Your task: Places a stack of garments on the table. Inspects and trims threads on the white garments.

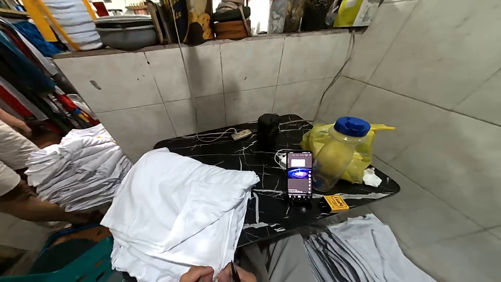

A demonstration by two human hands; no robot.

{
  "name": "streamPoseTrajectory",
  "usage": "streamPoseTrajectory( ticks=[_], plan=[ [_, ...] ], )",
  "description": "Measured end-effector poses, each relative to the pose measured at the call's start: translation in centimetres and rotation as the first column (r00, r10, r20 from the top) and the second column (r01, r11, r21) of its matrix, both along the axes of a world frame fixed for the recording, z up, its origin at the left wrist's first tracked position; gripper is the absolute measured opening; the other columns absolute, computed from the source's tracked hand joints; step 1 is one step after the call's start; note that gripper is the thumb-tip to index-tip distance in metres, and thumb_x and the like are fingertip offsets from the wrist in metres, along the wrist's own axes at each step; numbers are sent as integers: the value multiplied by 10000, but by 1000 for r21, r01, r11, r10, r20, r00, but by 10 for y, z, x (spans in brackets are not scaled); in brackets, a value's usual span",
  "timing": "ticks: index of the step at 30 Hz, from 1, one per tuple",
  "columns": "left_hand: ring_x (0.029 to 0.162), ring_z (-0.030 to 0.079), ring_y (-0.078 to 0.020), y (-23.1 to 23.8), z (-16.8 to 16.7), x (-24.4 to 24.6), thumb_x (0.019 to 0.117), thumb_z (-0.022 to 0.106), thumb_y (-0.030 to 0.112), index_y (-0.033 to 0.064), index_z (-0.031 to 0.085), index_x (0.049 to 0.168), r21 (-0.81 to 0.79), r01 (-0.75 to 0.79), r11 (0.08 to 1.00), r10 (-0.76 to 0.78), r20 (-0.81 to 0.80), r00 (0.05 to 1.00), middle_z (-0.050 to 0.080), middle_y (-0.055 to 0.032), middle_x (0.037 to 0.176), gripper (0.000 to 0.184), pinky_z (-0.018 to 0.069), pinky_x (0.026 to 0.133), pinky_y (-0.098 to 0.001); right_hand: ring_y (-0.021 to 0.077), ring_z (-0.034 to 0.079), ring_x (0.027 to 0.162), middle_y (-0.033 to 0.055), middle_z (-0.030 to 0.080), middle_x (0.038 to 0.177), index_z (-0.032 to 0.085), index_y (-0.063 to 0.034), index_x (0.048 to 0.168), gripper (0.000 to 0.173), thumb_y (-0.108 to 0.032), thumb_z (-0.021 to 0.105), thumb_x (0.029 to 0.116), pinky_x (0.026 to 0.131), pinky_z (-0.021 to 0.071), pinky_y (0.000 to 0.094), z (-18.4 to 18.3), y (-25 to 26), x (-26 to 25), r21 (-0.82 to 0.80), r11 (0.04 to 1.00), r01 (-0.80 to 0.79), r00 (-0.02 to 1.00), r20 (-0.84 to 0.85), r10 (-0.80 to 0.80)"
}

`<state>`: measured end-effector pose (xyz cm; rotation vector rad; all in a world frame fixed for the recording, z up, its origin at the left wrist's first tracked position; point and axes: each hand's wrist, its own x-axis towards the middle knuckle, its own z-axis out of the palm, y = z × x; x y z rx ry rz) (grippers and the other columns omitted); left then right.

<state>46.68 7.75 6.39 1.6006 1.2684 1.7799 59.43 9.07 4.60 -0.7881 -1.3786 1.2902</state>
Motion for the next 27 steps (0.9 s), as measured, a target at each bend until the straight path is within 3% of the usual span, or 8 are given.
streamPoseTrajectory(
  ticks=[4, 7, 10, 13, 17, 19, 23, 27],
  plan=[
    [813, 657, -2, 3, -8, 6, 1005, 595, 39, -33, 648, 997, 44, -31, 999, 35, -96, 995, 698, -59, 921, 90, 571, 744, -172, 178, 647, 766, 158, 672, 856, 667, 82, 1027, 331, -222, 541, 1063, 729, 551, 361, 15, 2, 8, -41, 993, 113, 961, 259, -99],
    [841, 679, -52, 2, -9, 8, 1004, 583, 35, -63, 665, 989, 53, -16, 998, 24, -163, 986, 702, -109, 915, 129, 583, 802, -203, 91, 572, 660, 82, 627, 755, 667, 66, 958, 281, -206, 626, 1016, 639, 496, 277, 17, 3, 9, -111, 986, 125, 968, 231, -97],
    [873, 678, -91, 1, -9, 4, 1007, 578, 59, -71, 666, 1012, 46, 12, 999, -3, -196, 981, 692, -139, 933, 157, 579, 822, -227, 18, 564, 646, 28, 632, 757, 659, 54, 950, 206, -145, 639, 998, 621, 493, 214, 12, 2, 7, -127, 987, 100, 990, 109, -87],
    [861, 639, -133, -3, -5, 1, 987, 606, 61, -65, 688, 1070, 10, 41, 999, -37, -257, 966, 646, -165, 938, 171, 568, 784, -233, 45, 579, 666, 61, 642, 773, 665, 70, 973, 229, -142, 594, 1024, 639, 504, 236, 9, 2, 8, -53, 997, 59, 991, 120, -52],
    [948, 638, -159, -5, -10, -3, 959, 681, 103, 2, 735, 1146, 9, 27, 1000, -21, -413, 910, 650, -197, 1028, 219, 544, 884, -229, 136, 592, 676, 145, 625, 760, 638, 99, 924, 231, -85, 541, 1023, 652, 507, 289, 10, 3, 11, 103, 992, 74, 972, 213, -95],
    [923, 629, -170, -2, -16, -6, 955, 698, 139, 28, 761, 1081, 98, -25, 995, 67, -457, 887, 667, -188, 976, 180, 514, 882, -218, 182, 630, 695, 186, 655, 786, 656, 107, 905, 210, -60, 572, 1002, 665, 534, 298, 15, 3, 12, 196, 979, 60, 954, 277, -114],
    [823, 663, -168, 1, -19, -12, 943, 715, 136, 44, 783, 967, 206, -51, 977, 141, -450, 882, 691, -161, 876, 116, 549, 798, -233, 217, 678, 779, 197, 693, 874, 690, 86, 949, 160, -63, 638, 967, 730, 567, 327, 23, 1, 22, 250, 968, -32, 931, 360, -63],
    [841, 690, -107, 6, -21, -16, 950, 702, 76, -1, 757, 930, 228, -67, 971, 141, -325, 935, 719, -114, 873, 97, 573, 807, -211, 197, 676, 741, 156, 715, 878, 714, 38, 1020, 268, -227, 713, 976, 688, 572, 353, 22, 7, 34, 246, 968, 40, 888, 435, -147]
  ],
)
